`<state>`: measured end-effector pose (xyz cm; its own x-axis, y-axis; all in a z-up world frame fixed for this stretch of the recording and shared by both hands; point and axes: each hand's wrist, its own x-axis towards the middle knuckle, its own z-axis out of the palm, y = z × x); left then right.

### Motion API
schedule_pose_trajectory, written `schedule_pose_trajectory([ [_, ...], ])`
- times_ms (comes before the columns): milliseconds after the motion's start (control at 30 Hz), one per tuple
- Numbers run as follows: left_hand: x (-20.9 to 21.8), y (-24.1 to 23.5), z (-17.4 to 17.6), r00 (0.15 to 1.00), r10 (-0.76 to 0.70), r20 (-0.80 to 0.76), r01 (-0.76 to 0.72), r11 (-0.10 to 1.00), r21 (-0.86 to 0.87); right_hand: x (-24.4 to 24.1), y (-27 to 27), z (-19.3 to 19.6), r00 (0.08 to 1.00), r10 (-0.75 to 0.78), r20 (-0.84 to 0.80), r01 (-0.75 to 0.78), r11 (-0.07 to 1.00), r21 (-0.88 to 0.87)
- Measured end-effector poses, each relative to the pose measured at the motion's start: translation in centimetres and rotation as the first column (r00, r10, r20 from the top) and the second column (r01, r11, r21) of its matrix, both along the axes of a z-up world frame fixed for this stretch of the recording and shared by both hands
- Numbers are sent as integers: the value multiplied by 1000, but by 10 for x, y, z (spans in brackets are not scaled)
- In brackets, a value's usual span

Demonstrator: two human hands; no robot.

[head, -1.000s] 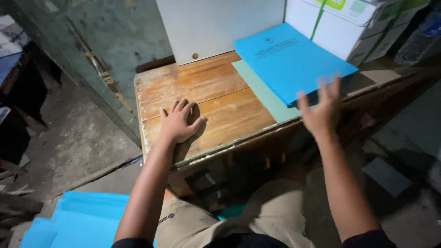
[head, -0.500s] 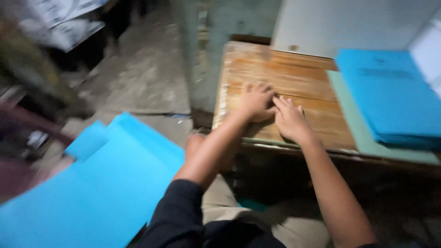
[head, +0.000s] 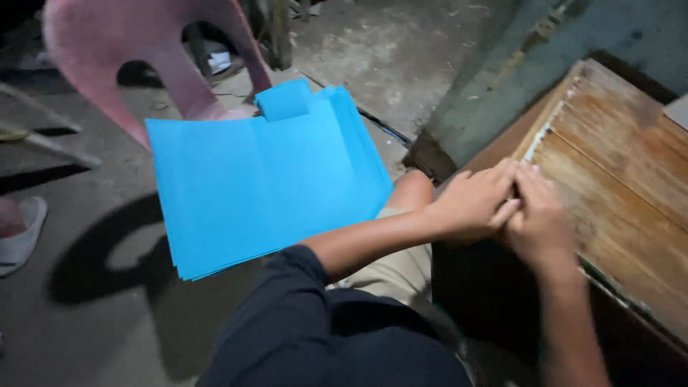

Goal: Folding pre-cut blue cardstock sheets into folders and stacking them on a wooden table.

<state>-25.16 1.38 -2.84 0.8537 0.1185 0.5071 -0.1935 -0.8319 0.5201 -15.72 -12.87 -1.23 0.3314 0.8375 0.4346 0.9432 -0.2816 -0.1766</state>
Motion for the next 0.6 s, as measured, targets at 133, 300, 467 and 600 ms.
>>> schedule_pose_trajectory([
  [133, -72, 68, -15, 997, 47, 60, -36, 984, -172, -48, 51, -19, 977, 31, 209, -57, 991, 122],
  [300, -62, 152, -218, 811, 554, -185, -557, 829, 43, -55, 113, -53, 977, 137, 165, -170, 964, 207],
  [467, -65, 145, -211, 640, 607, -472, -706, 706, -49, -75, 143, -95, 976, 188, -109, -171, 974, 146],
  [600, -69, 151, -234, 501, 553, -666, -665, 739, 112, -79, 139, -104, 971, 138, -196, -140, 990, 6],
])
